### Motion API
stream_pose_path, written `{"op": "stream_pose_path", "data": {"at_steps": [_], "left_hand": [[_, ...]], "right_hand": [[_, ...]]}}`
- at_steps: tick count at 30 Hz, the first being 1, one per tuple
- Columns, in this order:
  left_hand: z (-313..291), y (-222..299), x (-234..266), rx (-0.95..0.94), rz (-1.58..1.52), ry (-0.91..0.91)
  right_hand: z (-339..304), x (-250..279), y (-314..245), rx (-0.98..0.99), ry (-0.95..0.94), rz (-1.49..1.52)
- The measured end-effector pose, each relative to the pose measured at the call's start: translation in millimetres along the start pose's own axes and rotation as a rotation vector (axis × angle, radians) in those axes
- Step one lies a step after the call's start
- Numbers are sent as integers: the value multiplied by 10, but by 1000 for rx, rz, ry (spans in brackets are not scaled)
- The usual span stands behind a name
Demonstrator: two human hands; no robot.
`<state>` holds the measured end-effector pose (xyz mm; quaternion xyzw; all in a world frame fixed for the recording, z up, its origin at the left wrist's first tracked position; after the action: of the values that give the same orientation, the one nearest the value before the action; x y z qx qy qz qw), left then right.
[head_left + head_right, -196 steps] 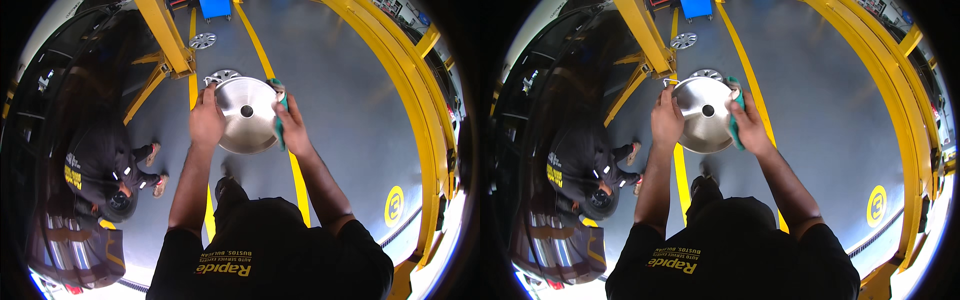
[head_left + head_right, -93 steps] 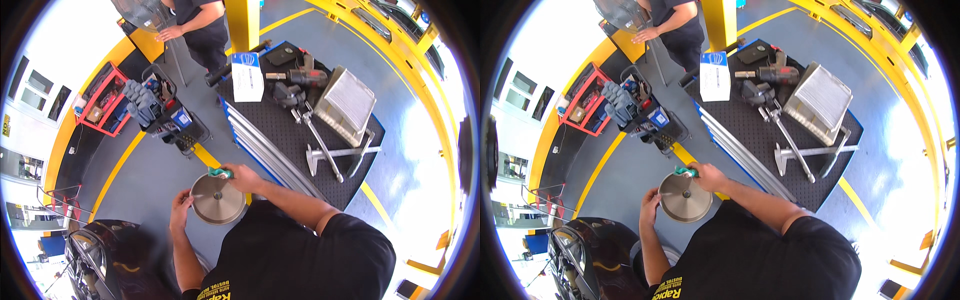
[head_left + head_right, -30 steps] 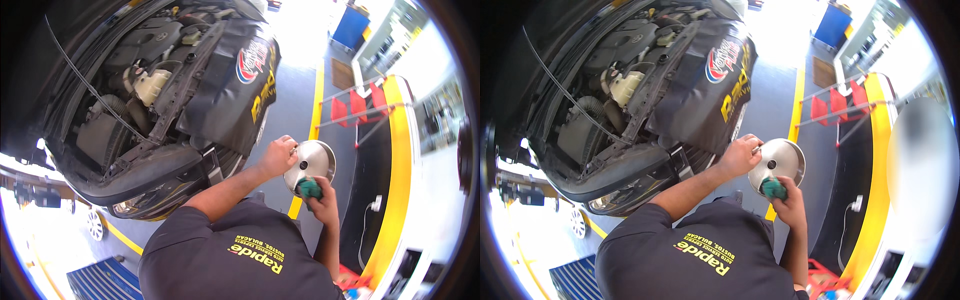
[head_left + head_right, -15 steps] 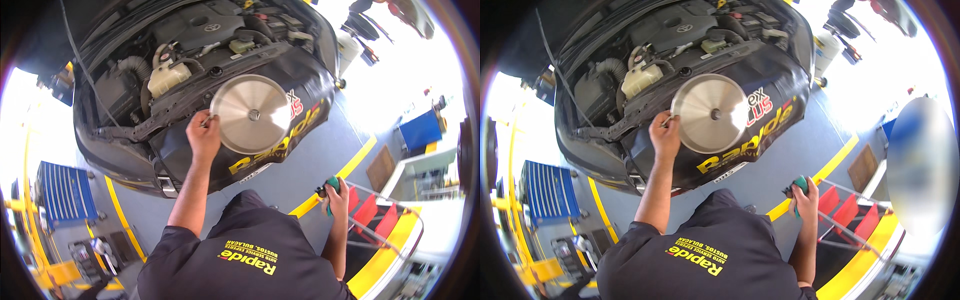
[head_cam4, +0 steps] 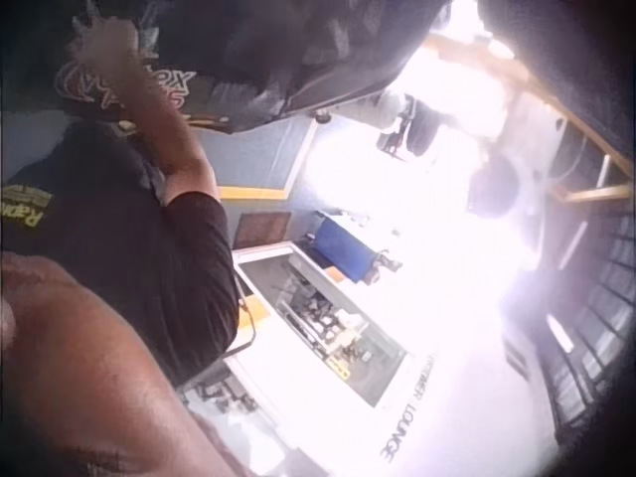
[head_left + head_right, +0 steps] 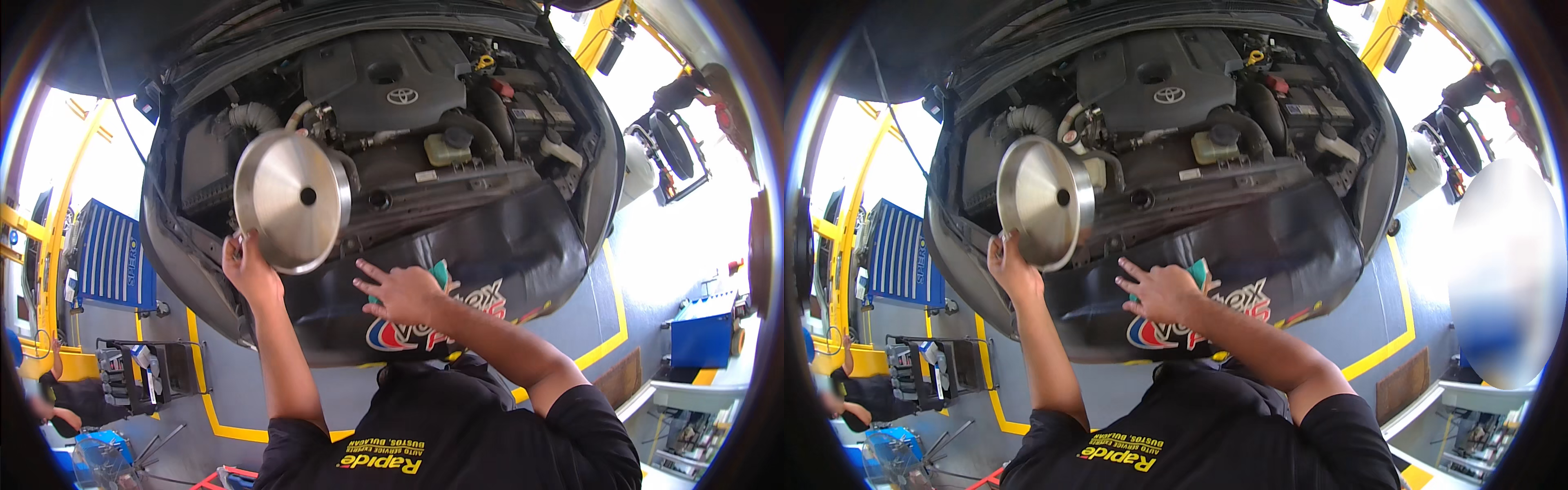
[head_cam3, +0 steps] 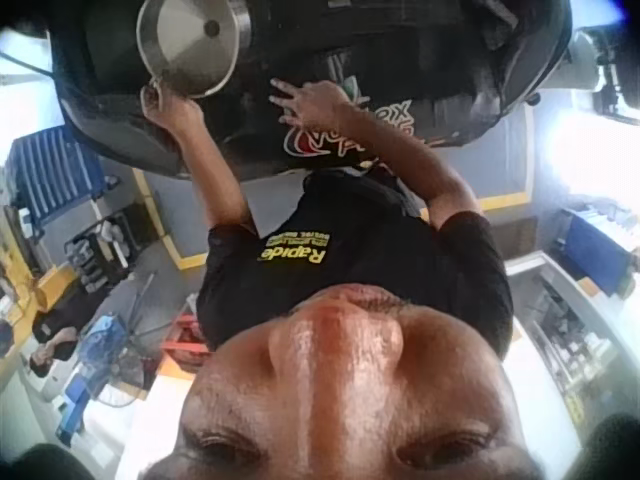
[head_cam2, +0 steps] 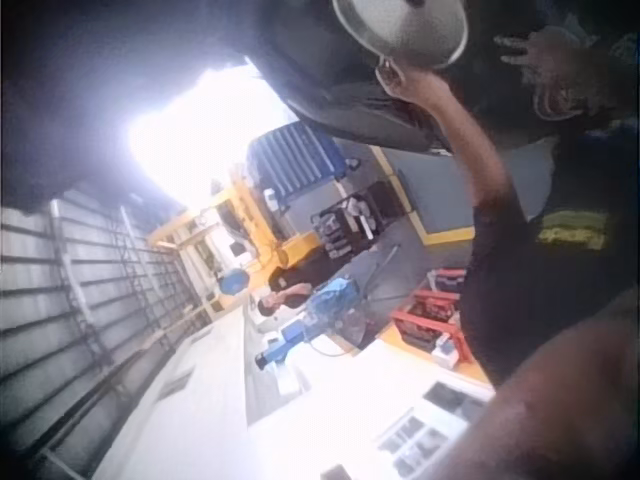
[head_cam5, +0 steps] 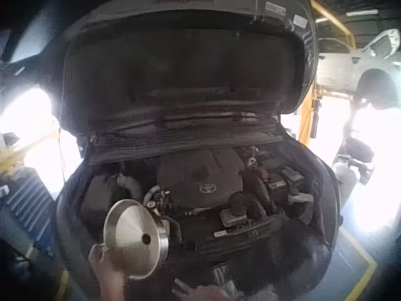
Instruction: The person retrieves a metal funnel from a truck, wipes it with a cloth, and places it into the engine oil fill port of a car. Then the person repeatedly picks up sealed motor oil bottles from a cart, wipes each bottle with a cloth, and places them on the car's hood. The person does not open any bottles or pour oil during the clip.
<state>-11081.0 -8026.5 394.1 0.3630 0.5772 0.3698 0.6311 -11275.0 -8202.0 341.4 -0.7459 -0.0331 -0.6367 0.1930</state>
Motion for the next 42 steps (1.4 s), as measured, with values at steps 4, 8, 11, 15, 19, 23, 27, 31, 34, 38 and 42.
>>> {"op": "stream_pose_path", "data": {"at_steps": [4, 8, 11, 15, 19, 23, 27, 31, 34, 38, 42], "left_hand": [[827, -33, -1044, -10, 90, 15], [1770, -410, -2079, -53, 264, -26], [2115, -854, -2746, 6, 419, -73], [2337, -1350, -3183, 19, 643, -17], [2528, -1648, -3294, 0, 968, -35], [2708, -1745, -3234, -118, 1259, -42], [2531, -1637, -3277, -141, 1402, 22], [2272, -1451, -3208, -93, 1310, -13], [1977, -1229, -3041, -130, 1290, -19], [1175, -648, -2230, -199, 1097, -154], [-342, 177, -1709, -696, 1150, -161]], "right_hand": [[88, -29, 196, 54, 37, 110], [174, 1, 366, 89, 131, 156], [151, -24, 424, 159, 147, 211], [116, 21, 482, 220, 111, 243], [129, -31, 521, 227, 126, 271], [118, 2, 497, 236, 88, 273], [112, -62, 530, 201, 144, 266], [68, 42, 541, 182, 110, 263], [77, 41, 557, 168, 114, 313], [14, 259, 651, 39, 345, 589], [-118, 552, 1204, -66, 724, 1697]]}}
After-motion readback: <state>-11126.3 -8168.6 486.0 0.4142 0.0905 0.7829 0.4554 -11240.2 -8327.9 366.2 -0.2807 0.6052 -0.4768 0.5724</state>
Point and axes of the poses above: each hand's wrist, its own z-axis towards the middle knuckle, its own x-axis out of the back of the hand, y = z × x, the point moved 5 cm from there along z, towards the middle knuckle, and after that the axes turned 10 degrees about x, right-handed, at the moved point
